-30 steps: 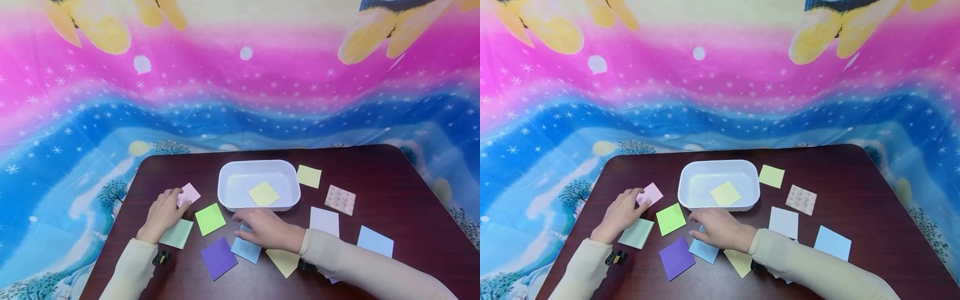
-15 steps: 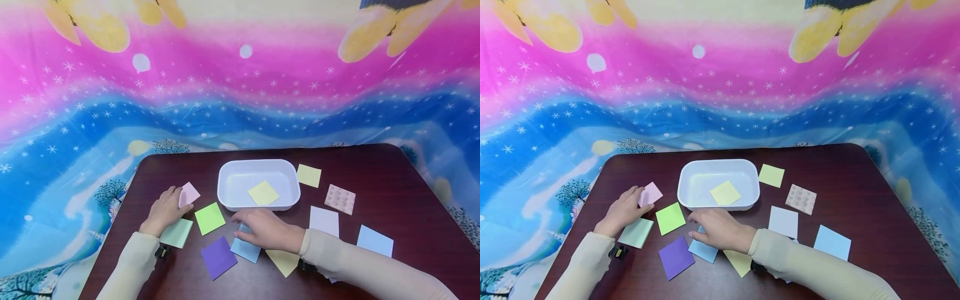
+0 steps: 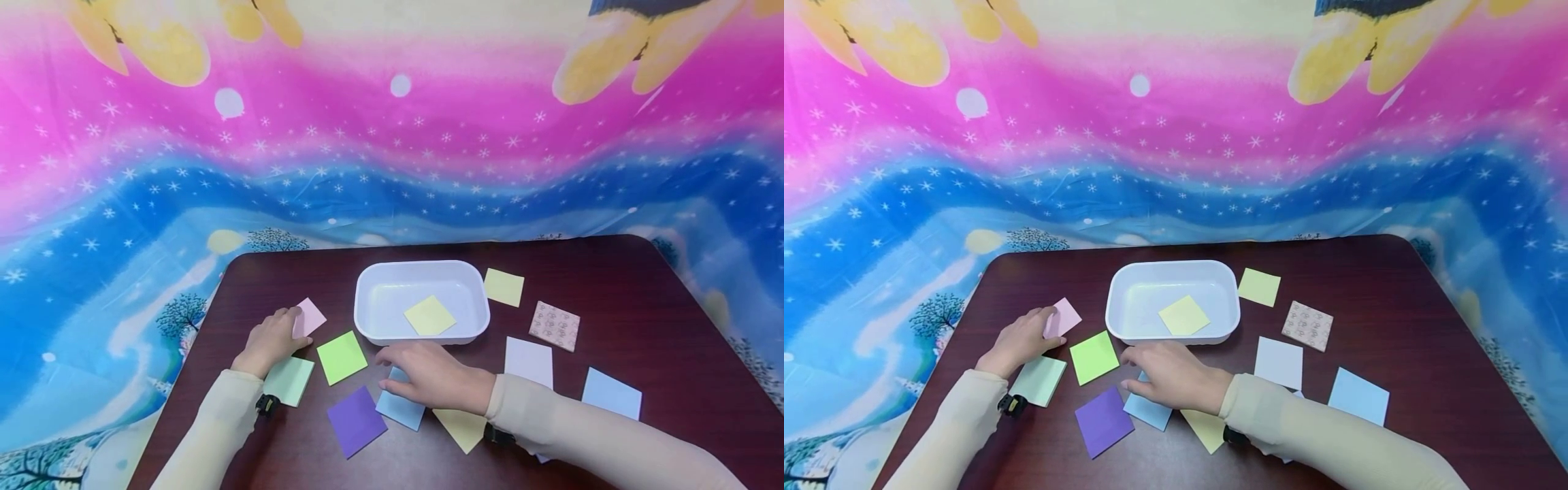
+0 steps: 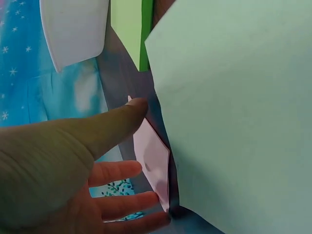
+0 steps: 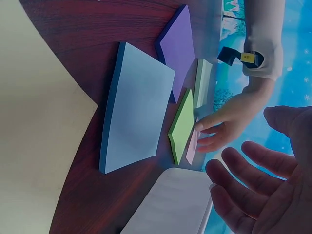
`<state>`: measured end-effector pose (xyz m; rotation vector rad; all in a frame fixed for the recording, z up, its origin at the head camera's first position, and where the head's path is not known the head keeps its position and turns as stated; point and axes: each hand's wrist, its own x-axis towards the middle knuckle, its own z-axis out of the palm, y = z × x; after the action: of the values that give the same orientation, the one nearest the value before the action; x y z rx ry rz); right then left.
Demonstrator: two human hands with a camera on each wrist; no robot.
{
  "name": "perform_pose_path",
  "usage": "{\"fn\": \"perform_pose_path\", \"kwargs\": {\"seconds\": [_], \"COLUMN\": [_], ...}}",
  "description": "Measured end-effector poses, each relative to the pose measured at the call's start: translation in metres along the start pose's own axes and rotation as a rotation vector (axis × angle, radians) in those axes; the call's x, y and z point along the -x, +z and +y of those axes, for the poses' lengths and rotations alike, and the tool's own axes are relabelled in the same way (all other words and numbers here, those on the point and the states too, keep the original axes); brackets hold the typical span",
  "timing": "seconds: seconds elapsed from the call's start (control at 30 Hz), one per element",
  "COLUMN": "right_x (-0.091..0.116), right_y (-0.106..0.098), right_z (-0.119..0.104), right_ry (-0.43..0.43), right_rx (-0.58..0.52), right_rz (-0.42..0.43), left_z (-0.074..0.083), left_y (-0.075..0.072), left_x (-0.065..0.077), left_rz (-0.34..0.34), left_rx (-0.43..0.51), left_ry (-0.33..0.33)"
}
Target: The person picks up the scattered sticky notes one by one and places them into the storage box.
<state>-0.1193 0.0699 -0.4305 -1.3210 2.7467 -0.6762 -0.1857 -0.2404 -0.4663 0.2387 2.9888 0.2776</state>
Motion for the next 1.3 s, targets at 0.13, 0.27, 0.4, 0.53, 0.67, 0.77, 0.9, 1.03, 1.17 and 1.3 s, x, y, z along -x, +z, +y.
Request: {"fn": "perform_pose_path", "kwargs": {"seconds": [0.13,0.27,0.4,0.53,0.67,0.77,0.9,1.03,1.17,1.3], "right_x": [-0.003,-0.005,-0.005,-0.006,-0.007,-0.009,-0.011,-0.012,-0.012,-0.013], "right_y": [0.001,0.003,0.003,0.003,0.004,0.004,0.004,0.002,0.0,-0.003], "right_z": [-0.001,-0.002,-0.002,-0.001,0.001,0.002,0.002,0.003,0.003,0.003], "right_ry": [-0.006,-0.017,-0.021,-0.002,0.01,0.004,-0.005,-0.005,-0.003,0.0], "right_rx": [0.015,0.021,0.023,0.022,0.011,0.012,0.013,0.021,0.028,0.024], "right_rz": [-0.004,-0.009,-0.009,-0.011,-0.015,-0.014,-0.012,-0.011,-0.005,-0.002], "left_z": [-0.003,-0.004,-0.003,0.0,0.0,0.0,0.001,-0.001,-0.002,-0.004], "left_y": [0.0,0.0,-0.001,-0.003,-0.003,-0.002,-0.001,-0.001,0.0,0.001], "left_x": [-0.003,-0.006,-0.007,-0.005,-0.005,-0.005,-0.005,-0.005,-0.005,-0.006], "left_rz": [-0.005,0.012,0.028,0.035,0.047,0.061,0.082,0.111,0.156,0.191], "left_rx": [-0.011,-0.02,-0.032,-0.038,-0.031,-0.029,-0.042,-0.054,-0.055,-0.053], "left_ry": [0.004,0.013,0.022,0.021,0.018,0.022,0.031,0.049,0.071,0.079]}}
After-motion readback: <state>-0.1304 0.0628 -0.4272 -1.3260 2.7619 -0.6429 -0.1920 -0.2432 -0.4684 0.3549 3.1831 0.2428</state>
